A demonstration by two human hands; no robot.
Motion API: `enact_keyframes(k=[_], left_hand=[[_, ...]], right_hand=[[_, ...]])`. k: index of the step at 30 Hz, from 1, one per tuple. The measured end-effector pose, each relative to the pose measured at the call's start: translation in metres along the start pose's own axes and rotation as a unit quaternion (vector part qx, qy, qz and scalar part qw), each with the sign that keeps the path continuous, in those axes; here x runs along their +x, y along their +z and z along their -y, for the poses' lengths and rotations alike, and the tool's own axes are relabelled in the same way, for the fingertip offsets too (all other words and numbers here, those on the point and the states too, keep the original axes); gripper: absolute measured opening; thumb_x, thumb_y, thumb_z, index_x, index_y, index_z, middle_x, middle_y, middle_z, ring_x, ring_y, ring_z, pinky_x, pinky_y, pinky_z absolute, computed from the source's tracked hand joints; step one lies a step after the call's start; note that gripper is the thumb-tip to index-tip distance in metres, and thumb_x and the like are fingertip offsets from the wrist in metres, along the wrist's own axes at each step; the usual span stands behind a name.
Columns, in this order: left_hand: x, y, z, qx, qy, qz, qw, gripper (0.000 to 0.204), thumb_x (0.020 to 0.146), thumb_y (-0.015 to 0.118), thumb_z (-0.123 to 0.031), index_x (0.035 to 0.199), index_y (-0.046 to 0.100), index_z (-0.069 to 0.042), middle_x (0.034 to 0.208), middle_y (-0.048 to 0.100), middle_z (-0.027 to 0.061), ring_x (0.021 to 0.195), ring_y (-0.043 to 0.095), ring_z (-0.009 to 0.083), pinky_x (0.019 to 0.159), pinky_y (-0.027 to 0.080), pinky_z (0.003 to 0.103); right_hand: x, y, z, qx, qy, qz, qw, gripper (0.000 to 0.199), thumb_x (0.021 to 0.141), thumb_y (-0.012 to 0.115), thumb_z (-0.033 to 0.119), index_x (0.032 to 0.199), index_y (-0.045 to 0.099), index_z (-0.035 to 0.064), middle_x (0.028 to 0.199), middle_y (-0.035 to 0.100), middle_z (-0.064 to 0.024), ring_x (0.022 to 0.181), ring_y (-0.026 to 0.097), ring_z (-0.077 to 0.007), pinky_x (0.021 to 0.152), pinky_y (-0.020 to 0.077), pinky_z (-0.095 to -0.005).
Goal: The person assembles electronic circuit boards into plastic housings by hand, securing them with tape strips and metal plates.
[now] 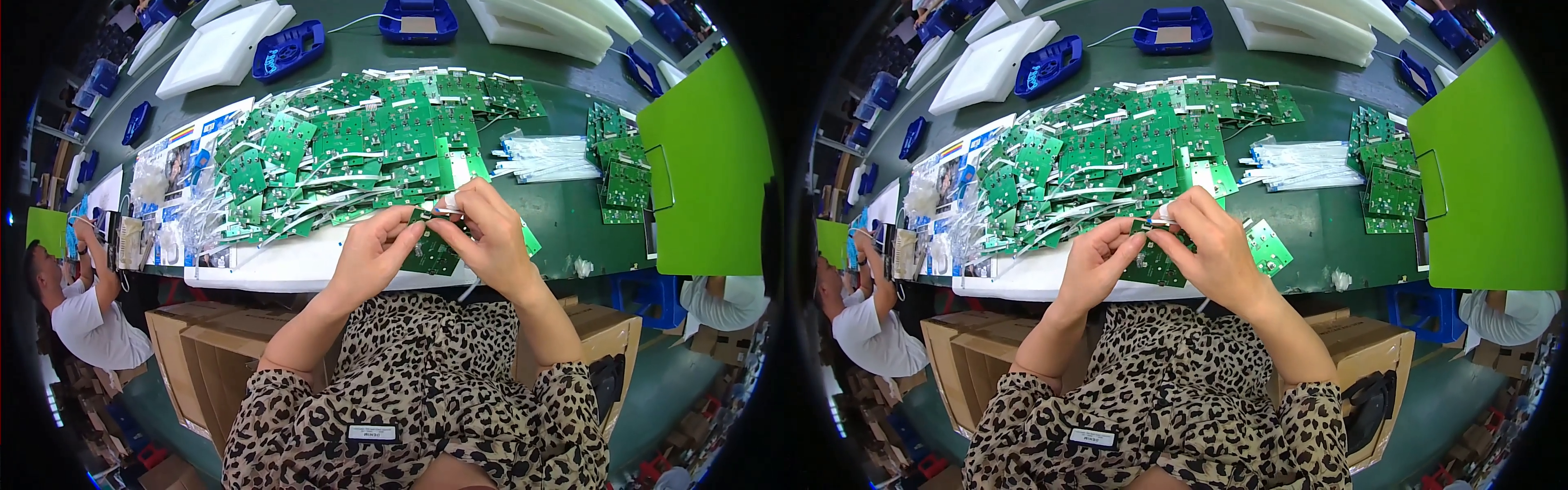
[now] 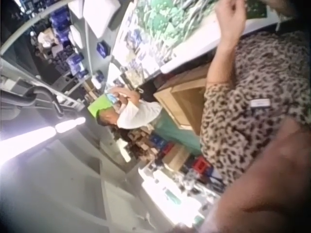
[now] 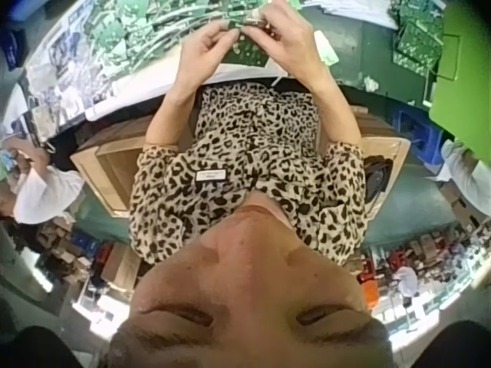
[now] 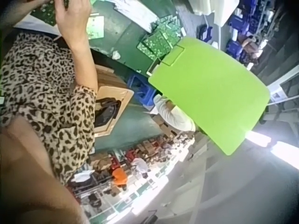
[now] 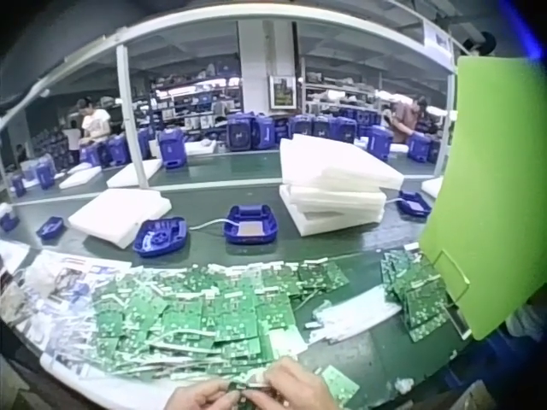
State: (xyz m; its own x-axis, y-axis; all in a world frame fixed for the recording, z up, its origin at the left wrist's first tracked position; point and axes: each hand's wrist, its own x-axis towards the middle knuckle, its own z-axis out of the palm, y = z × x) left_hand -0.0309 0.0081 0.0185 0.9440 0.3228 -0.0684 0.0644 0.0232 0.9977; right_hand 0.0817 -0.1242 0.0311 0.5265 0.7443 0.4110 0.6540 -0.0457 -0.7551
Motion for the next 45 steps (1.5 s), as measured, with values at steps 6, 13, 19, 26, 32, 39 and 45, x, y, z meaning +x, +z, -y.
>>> enact_keyframes(k=[6, 13, 19, 26, 32, 39, 45], left_hand=[[-0.002, 0.002, -0.003, 0.065, 0.028, -0.004, 0.997, 0.02, 0.086, 0.054, -0.008, 0.104, 0.056, 0.003, 0.061, 0.039, -0.0089, 0.054, 0.029, -0.001, 0.046, 0.021, 0.018], [0.0, -0.003, -0.001, 0.053, -0.012, 0.02, 0.998, 0.019, 0.086, 0.055, -0.01, 0.099, 0.057, 0.003, 0.066, 0.053, -0.0016, 0.06, 0.043, 0.0014, 0.051, 0.036, 0.019], [0.004, -0.014, -0.006, -0.042, -0.066, 0.071, 0.994, 0.021, 0.085, 0.056, -0.011, 0.099, 0.057, 0.005, 0.074, 0.059, -0.0013, 0.066, 0.052, 0.0023, 0.057, 0.041, 0.018], [0.006, -0.016, -0.019, -0.054, -0.125, 0.181, 0.974, 0.02, 0.085, 0.056, -0.012, 0.099, 0.057, 0.003, 0.073, 0.058, -0.0025, 0.065, 0.05, 0.0004, 0.055, 0.039, 0.016], [0.007, -0.017, -0.012, -0.027, -0.129, 0.187, 0.973, 0.02, 0.086, 0.055, -0.012, 0.098, 0.057, 0.003, 0.068, 0.056, -0.0043, 0.059, 0.045, -0.0009, 0.049, 0.033, 0.016], [0.005, -0.015, -0.008, -0.004, -0.111, 0.185, 0.976, 0.018, 0.084, 0.058, -0.012, 0.095, 0.059, 0.003, 0.066, 0.05, -0.0074, 0.057, 0.039, -0.0022, 0.047, 0.028, 0.016], [0.006, -0.014, -0.013, 0.04, -0.117, 0.198, 0.972, 0.018, 0.084, 0.058, -0.012, 0.094, 0.06, 0.003, 0.063, 0.048, -0.0074, 0.055, 0.037, -0.0013, 0.045, 0.026, 0.017]], right_hand=[[-0.001, 0.007, -0.003, -0.004, -0.041, -0.034, 0.999, 0.014, 0.073, 0.065, 0.004, 0.079, 0.053, 0.0007, 0.076, 0.05, -0.0078, 0.061, 0.055, -0.0213, 0.048, 0.0438, -0.0311], [-0.003, -0.003, 0.001, -0.073, -0.056, 0.015, 0.996, 0.01, 0.076, 0.061, 0.006, 0.08, 0.053, 0.0011, 0.074, 0.051, -0.0093, 0.062, 0.055, -0.0237, 0.048, 0.0429, -0.0309], [-0.004, -0.031, -0.003, 0.092, 0.077, 0.052, 0.991, 0.011, 0.082, 0.057, 0.011, 0.084, 0.053, 0.0003, 0.077, 0.053, -0.0083, 0.061, 0.052, -0.0184, 0.052, 0.041, -0.0289], [-0.003, -0.04, -0.001, 0.094, 0.103, 0.143, 0.98, 0.011, 0.08, 0.059, 0.01, 0.081, 0.058, -0.0014, 0.067, 0.057, -0.0077, 0.057, 0.051, -0.016, 0.051, 0.0398, -0.0278], [-0.004, -0.037, -0.003, 0.091, 0.067, 0.146, 0.983, 0.011, 0.08, 0.058, 0.011, 0.081, 0.06, -0.0002, 0.069, 0.06, -0.0108, 0.056, 0.057, -0.0211, 0.051, 0.0426, -0.0298], [-0.002, -0.037, 0.004, 0.063, 0.121, 0.174, 0.975, 0.014, 0.077, 0.061, 0.015, 0.076, 0.059, 0.0019, 0.063, 0.06, -0.0103, 0.054, 0.058, -0.0223, 0.049, 0.0432, -0.0305], [0.0, -0.034, 0.0, 0.022, 0.078, 0.191, 0.978, 0.016, 0.077, 0.059, 0.019, 0.071, 0.058, 0.0039, 0.063, 0.059, -0.0097, 0.054, 0.057, -0.0252, 0.049, 0.0428, -0.0329]])
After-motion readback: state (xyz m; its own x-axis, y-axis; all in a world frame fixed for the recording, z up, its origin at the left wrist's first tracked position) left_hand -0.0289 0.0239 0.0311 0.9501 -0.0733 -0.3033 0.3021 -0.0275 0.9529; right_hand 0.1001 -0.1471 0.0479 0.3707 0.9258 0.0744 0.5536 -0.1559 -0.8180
